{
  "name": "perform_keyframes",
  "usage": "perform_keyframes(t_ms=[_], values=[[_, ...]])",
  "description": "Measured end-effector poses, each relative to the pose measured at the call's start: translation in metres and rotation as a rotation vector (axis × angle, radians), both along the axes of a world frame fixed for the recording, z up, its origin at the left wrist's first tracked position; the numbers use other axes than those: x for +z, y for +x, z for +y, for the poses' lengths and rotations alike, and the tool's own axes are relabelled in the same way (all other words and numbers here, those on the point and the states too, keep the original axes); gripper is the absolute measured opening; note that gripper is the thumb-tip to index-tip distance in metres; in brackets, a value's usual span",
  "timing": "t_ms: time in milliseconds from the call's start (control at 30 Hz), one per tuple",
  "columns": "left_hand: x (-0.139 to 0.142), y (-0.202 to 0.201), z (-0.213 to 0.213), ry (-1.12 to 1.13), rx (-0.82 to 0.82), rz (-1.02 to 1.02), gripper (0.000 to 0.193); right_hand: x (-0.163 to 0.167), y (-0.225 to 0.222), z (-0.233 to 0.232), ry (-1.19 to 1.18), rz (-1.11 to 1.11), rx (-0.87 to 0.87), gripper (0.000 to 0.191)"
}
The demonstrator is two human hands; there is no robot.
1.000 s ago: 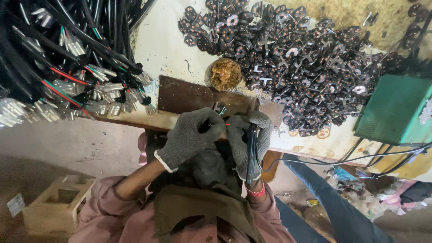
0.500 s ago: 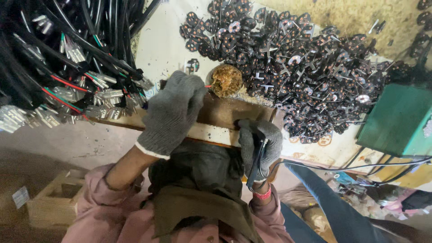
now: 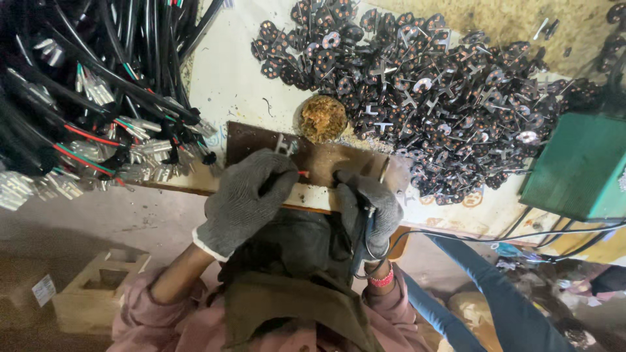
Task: The person sits at a workbench covered with plug bodies and cables and assembles electrical plugs. They pick up a plug body, insert prepared wires into it, and use a small screwdriver-like tool to work on the terminals, placing finished plugs aside and repeating the process.
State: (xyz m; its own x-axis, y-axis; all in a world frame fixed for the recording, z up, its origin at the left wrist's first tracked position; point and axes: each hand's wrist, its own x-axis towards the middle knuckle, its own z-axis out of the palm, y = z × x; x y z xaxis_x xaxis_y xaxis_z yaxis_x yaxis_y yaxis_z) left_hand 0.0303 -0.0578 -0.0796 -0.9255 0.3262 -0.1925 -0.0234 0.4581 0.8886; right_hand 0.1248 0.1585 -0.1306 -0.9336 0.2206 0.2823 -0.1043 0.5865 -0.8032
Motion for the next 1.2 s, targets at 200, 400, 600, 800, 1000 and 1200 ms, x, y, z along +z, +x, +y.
perform_keyframes(t_ms=[200, 400, 600, 800, 1000, 1200], values=[[-0.020, 0.024, 0.018, 0.063, -0.197, -0.139, 0.016, 0.003, 0.001, 0.002, 0.172, -0.314, 0.115, 0.045], [-0.011, 0.012, 0.016, 0.014, -0.234, 0.128, 0.016, 0.013, -0.006, -0.004, 0.096, -0.121, 0.131, 0.042], [-0.016, 0.008, 0.024, -0.052, -0.164, 0.148, 0.015, 0.018, -0.010, -0.011, 0.050, -0.109, 0.045, 0.036], [-0.007, -0.003, 0.007, -0.027, 0.066, 0.223, 0.013, 0.013, -0.014, -0.013, 0.103, -0.011, 0.007, 0.032], [-0.010, -0.038, 0.011, -0.072, 0.124, 0.301, 0.011, 0.012, -0.014, -0.014, 0.069, -0.037, 0.058, 0.033], [-0.003, -0.041, 0.008, -0.211, 0.120, 0.273, 0.011, 0.009, -0.015, -0.016, -0.010, -0.042, 0.034, 0.034]])
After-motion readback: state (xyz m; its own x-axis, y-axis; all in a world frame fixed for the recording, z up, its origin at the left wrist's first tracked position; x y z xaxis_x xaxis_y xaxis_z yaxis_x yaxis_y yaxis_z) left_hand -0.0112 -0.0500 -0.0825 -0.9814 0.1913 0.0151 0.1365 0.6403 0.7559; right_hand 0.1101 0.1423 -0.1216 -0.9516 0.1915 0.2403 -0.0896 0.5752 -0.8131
